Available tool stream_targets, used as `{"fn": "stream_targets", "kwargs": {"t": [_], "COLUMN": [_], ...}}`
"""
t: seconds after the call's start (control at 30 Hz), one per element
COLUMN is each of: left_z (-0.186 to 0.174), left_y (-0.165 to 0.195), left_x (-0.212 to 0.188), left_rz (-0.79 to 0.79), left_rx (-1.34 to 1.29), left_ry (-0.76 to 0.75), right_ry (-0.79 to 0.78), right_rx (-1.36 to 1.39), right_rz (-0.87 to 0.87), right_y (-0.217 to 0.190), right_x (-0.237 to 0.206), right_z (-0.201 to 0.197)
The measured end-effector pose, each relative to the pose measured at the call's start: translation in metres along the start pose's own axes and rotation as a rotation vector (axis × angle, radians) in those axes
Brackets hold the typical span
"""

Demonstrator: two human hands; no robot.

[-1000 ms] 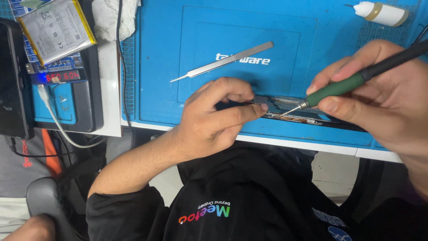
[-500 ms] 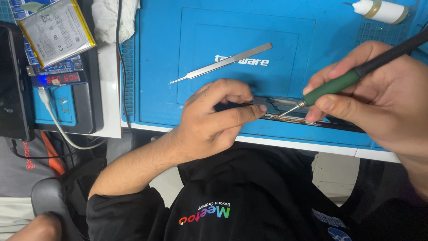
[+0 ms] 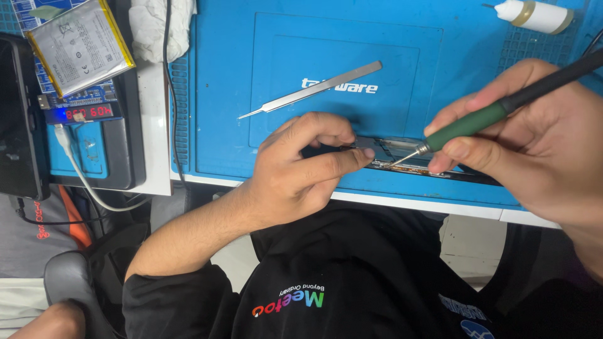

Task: The person solders components on a disassembled smartphone motherboard with a soldering iron, holding the board steady with one hand. They use tweezers to work on the board, reposition the phone frame, and apply liquid flux from a bottle onto the board while continuing to solder.

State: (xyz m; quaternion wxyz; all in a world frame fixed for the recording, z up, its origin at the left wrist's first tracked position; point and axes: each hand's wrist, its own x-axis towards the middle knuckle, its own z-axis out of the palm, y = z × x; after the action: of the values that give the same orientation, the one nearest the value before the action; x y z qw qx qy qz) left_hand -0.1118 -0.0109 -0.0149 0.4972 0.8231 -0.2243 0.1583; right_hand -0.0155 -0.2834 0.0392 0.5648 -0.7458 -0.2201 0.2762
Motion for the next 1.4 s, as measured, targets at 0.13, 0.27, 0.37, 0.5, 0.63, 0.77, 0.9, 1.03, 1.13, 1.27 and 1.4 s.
{"fn": "stream_targets", "kwargs": {"t": [0.13,0.27,0.37,0.5,0.63,0.77,0.9,1.03,1.13,1.27,1.4], "left_z": [0.001,0.0,0.0,0.0,0.0,0.002,0.002,0.002,0.002,0.002,0.002], "left_y": [-0.001,-0.001,-0.001,0.0,0.0,0.0,-0.001,0.0,-0.001,-0.001,0.0], "left_x": [0.001,0.0,0.001,0.0,0.0,0.0,0.0,0.0,0.0,0.0,0.0], "left_rz": [0.007,0.018,0.016,-0.001,-0.001,-0.008,-0.008,-0.009,-0.004,-0.008,-0.012], "left_rx": [-0.01,0.011,0.004,0.002,0.007,-0.004,-0.006,-0.005,-0.004,-0.001,0.005], "left_ry": [-0.001,-0.01,-0.007,-0.006,0.001,0.003,0.004,0.009,0.006,0.006,0.002], "right_ry": [-0.002,-0.005,0.008,0.006,-0.002,-0.023,-0.002,0.003,0.003,0.004,0.007], "right_rx": [-0.039,-0.048,0.005,-0.023,-0.035,-0.106,-0.125,-0.127,-0.13,-0.142,-0.107], "right_rz": [-0.019,-0.027,-0.039,-0.073,-0.101,-0.138,-0.122,-0.113,-0.116,-0.115,-0.126], "right_y": [-0.001,-0.001,-0.001,-0.003,-0.005,-0.007,-0.011,-0.012,-0.012,-0.012,-0.011], "right_x": [-0.001,0.0,-0.001,-0.002,-0.002,-0.001,-0.002,-0.003,-0.002,-0.002,-0.003], "right_z": [0.0,0.001,0.002,0.002,0.003,0.003,0.005,0.006,0.006,0.006,0.007]}}
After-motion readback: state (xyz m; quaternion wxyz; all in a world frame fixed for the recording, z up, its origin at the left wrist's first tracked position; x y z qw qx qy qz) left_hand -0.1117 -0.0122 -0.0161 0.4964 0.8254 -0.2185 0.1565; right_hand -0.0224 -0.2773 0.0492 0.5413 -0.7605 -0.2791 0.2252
